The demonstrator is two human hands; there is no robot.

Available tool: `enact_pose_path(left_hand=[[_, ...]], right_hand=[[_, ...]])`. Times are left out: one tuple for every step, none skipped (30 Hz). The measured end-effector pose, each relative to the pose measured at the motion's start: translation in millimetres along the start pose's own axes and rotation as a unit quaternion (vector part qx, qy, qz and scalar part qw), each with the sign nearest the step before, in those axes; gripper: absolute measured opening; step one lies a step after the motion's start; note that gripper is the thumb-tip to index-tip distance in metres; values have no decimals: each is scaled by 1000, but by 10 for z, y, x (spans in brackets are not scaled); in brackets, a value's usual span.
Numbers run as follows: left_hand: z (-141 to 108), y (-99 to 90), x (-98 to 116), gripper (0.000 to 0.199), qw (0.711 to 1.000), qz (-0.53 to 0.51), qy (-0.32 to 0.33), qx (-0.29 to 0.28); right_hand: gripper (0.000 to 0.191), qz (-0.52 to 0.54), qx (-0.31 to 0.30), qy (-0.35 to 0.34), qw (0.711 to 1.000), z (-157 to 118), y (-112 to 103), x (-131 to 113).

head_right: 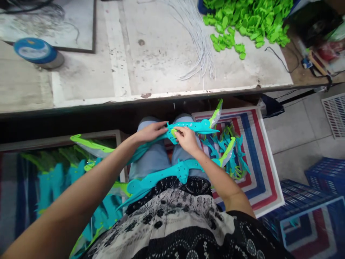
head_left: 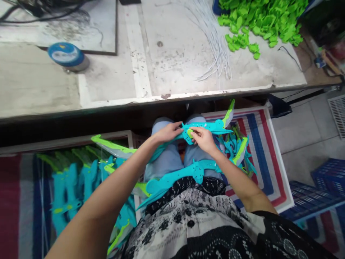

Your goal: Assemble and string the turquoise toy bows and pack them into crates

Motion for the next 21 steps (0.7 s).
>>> enact_pose_path(left_hand=[[13, -4, 6, 30, 1000, 2, -1, 4], [21, -11, 19, 27, 1000, -3, -2, 10], [23, -17, 36, 26, 1000, -13, -4, 17], [20, -17, 52, 26, 999, -26, -8, 20], [14, -12, 66, 28, 999, -37, -14, 20], [8, -1, 79, 31, 999, -44, -20, 16], [3, 14, 92, 36, 999, -44, -22, 10], [1, 27, 103, 42, 999, -37, -21, 6], [3, 36, 112, 47, 1000, -25, -19, 5], [9, 41, 117, 50, 1000, -11, -14, 8], [17, 44, 121, 51, 1000, 2, -8, 11], [27, 49, 123, 51, 1000, 12, 0, 12], [36, 55, 122, 51, 1000, 18, 8, 11], [45, 66, 119, 52, 1000, 24, 15, 5], [51, 77, 113, 55, 999, 29, 21, -2], [57, 86, 105, 59, 999, 34, 23, -7], [62, 93, 96, 62, 999, 39, 22, -10], [66, 100, 90, 66, 999, 43, 21, -13], [68, 110, 86, 69, 999, 46, 18, -18], [70, 120, 85, 72, 998, 50, 16, -23], [73, 129, 85, 73, 998, 52, 14, -27]], right_hand=[[32, -18, 28, -9, 999, 19, 8, -3], [31, -39, 48, -22, 998, 32, 11, -24], [31, -60, 61, -38, 996, 35, 15, -56], [30, -80, 70, -53, 993, 30, 19, -91], [31, -98, 77, -67, 990, 16, 21, -124], [31, -112, 83, -77, 987, -3, 22, -150], [32, -123, 92, -80, 985, -26, 16, -164], [34, -130, 99, -76, 984, -49, 6, -165], [37, -130, 101, -63, 984, -73, -1, -150], [42, -122, 92, -44, 987, -96, 0, -120], [47, -107, 75, -19, 991, -118, 8, -78], [53, -85, 55, 7, 995, -139, 22, -31], [58, -61, 37, 32, 997, -160, 39, 17], [63, -40, 24, 52, 998, -177, 54, 63], [68, -26, 21, 65, 997, -190, 63, 104], [70, -17, 27, 72, 997, -199, 65, 138], [72, -15, 36, 74, 996, -206, 67, 164], [73, -14, 44, 75, 996, -212, 73, 184], [74, -10, 47, 79, 996, -217, 86, 200], [75, 1, 43, 86, 995, -220, 107, 212], [77, 19, 35, 97, 994, -219, 136, 220]])
Point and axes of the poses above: each hand's wrist, its own z-axis towards the middle knuckle, its own y-axis out of the palm, x = y × z, the point moved 6 cm from there along z, towards the middle knuckle, and after that the axes turned 13 degrees about x, right-handed, at the moved point
